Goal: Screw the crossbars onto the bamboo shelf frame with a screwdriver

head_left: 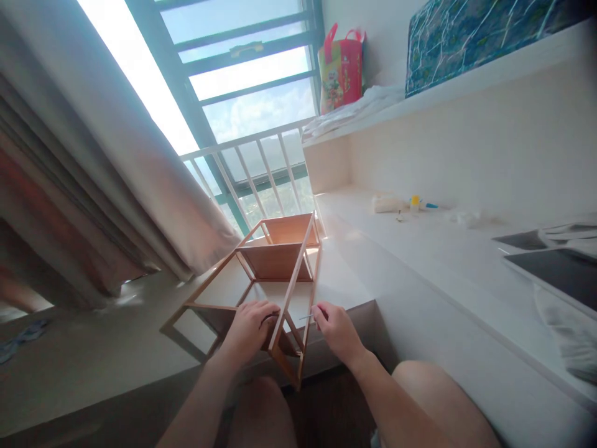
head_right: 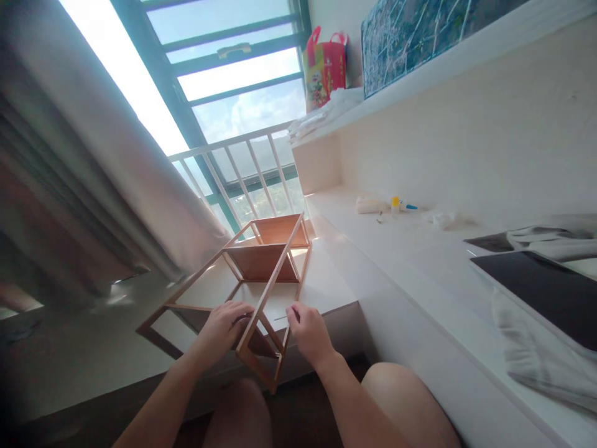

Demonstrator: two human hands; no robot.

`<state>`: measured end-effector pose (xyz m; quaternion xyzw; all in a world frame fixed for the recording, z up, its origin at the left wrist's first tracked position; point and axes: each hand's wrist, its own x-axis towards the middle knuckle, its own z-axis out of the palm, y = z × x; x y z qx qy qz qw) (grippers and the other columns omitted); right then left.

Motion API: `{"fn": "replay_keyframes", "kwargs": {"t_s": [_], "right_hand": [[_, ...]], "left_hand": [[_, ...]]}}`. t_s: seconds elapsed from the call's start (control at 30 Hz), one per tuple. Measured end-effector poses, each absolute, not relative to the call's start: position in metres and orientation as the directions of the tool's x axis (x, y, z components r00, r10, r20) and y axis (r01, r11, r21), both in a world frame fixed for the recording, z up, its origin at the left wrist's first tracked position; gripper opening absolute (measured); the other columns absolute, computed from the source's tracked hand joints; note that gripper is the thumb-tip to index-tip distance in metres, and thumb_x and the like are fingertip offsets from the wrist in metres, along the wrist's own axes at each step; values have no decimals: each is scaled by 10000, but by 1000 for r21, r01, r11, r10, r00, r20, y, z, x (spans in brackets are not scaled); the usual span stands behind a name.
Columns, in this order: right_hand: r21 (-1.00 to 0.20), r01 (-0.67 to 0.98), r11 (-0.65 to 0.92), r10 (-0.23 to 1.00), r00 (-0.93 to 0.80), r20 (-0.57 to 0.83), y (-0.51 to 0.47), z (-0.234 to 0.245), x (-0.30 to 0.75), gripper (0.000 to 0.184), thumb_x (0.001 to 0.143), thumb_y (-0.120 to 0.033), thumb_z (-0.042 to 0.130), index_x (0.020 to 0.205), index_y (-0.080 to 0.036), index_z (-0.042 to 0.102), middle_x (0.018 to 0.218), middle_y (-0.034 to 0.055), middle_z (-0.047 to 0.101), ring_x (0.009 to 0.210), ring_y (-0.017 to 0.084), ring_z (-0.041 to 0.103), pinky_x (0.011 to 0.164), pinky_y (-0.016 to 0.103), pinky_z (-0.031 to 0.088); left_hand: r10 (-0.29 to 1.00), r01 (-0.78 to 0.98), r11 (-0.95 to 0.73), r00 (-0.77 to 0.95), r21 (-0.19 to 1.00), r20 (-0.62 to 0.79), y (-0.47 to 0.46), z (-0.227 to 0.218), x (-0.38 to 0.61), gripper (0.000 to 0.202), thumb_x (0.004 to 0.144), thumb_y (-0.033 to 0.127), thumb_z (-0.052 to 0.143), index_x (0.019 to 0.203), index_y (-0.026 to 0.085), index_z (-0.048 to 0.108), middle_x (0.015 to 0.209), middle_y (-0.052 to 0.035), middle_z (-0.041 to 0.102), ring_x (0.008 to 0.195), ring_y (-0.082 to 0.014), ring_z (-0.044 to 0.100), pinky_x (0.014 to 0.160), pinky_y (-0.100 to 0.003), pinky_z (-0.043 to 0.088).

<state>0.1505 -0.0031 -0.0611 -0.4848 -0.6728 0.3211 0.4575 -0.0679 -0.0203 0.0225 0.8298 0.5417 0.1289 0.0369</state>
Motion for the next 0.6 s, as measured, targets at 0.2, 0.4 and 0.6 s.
{"fn": "replay_keyframes", "kwargs": {"t_s": [0.2, 0.4, 0.6], "right_hand": [[-881, 349, 319, 948, -120, 296, -3, -62, 149, 394, 974, -387, 409, 640, -200, 502, 575, -1, 552, 581, 157, 504, 589, 272, 288], [-886, 343, 311, 950, -135, 281, -5, -62, 147, 396, 972, -395, 414, 635, -204, 500, 568, -2, 556, 575, 161, 511, 593, 278, 294], [-881, 356, 312, 949, -154, 274, -5, -63, 145, 388, 968, -374, 412, 628, -208, 498, 568, 0, 562, 572, 164, 511, 581, 280, 289]], "left_hand": [[924, 909, -372, 343, 187, 170, -28, 21, -90, 222, 937, 246, 472, 1007, 285, 678, 1001, -18, 711, 1005, -221, 605, 929, -392, 378], [934, 922, -350, 329, 164, 141, -34, 23, -115, 229, 942, 283, 460, 1017, 295, 675, 1047, -19, 716, 1045, -228, 605, 989, -417, 349], [951, 941, -305, 293, 148, 101, -40, 24, -135, 235, 965, 333, 441, 1032, 313, 666, 1106, 0, 704, 1103, -229, 600, 1100, -503, 209]]}}
